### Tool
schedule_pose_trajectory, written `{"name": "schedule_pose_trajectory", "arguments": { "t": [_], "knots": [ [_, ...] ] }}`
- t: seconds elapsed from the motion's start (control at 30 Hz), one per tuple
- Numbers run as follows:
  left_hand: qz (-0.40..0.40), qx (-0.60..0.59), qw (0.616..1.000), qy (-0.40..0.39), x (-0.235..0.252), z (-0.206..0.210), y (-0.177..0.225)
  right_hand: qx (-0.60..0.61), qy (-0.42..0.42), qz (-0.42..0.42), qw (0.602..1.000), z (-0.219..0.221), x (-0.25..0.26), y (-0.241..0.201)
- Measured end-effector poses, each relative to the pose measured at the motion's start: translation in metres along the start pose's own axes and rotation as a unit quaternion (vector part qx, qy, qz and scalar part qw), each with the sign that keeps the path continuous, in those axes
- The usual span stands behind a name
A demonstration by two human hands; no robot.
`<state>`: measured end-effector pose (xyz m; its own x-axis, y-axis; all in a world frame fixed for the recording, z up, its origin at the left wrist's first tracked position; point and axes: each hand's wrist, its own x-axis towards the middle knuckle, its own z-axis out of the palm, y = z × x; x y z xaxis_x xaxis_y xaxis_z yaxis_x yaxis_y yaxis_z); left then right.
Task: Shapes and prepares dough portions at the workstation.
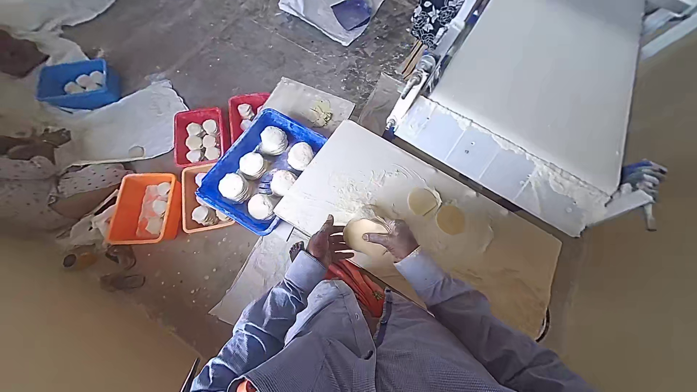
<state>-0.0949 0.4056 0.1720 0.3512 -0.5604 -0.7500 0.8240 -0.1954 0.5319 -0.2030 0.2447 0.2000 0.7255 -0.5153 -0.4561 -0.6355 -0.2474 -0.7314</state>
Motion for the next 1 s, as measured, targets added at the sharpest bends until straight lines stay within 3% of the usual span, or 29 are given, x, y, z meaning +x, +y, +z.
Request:
{"name": "schedule_pose_trajectory", "arguments": {
  "t": [0.17,0.23,0.33,0.47,0.57,0.8,0.9,1.0],
  "knots": [
    [0.107,-0.039,0.988,0.1,0.071,-0.058,0.022,-0.126,0.004,-0.04,0.991,0.061,0.076,-0.031],
    [0.154,-0.062,0.982,0.092,0.091,-0.071,0.037,-0.091,0.091,-0.129,0.983,0.084,0.096,-0.028],
    [0.226,-0.089,0.969,0.032,0.119,-0.076,0.054,-0.006,0.262,-0.249,0.932,0.113,0.124,-0.008],
    [0.287,-0.06,0.956,0.024,0.141,-0.074,0.05,-0.001,0.241,-0.211,0.947,0.14,0.157,0.004],
    [0.329,-0.037,0.943,0.038,0.149,-0.083,0.053,0.02,0.287,-0.254,0.923,0.149,0.163,0.001],
    [0.33,-0.027,0.943,0.034,0.163,-0.081,0.052,0.004,0.288,-0.259,0.922,0.153,0.168,0.006],
    [0.317,-0.022,0.948,0.034,0.167,-0.078,0.048,-0.039,0.245,-0.197,0.948,0.15,0.165,0.001],
    [0.316,-0.018,0.948,0.037,0.168,-0.079,0.05,-0.034,0.277,-0.214,0.936,0.149,0.165,0.003]
  ]
}}
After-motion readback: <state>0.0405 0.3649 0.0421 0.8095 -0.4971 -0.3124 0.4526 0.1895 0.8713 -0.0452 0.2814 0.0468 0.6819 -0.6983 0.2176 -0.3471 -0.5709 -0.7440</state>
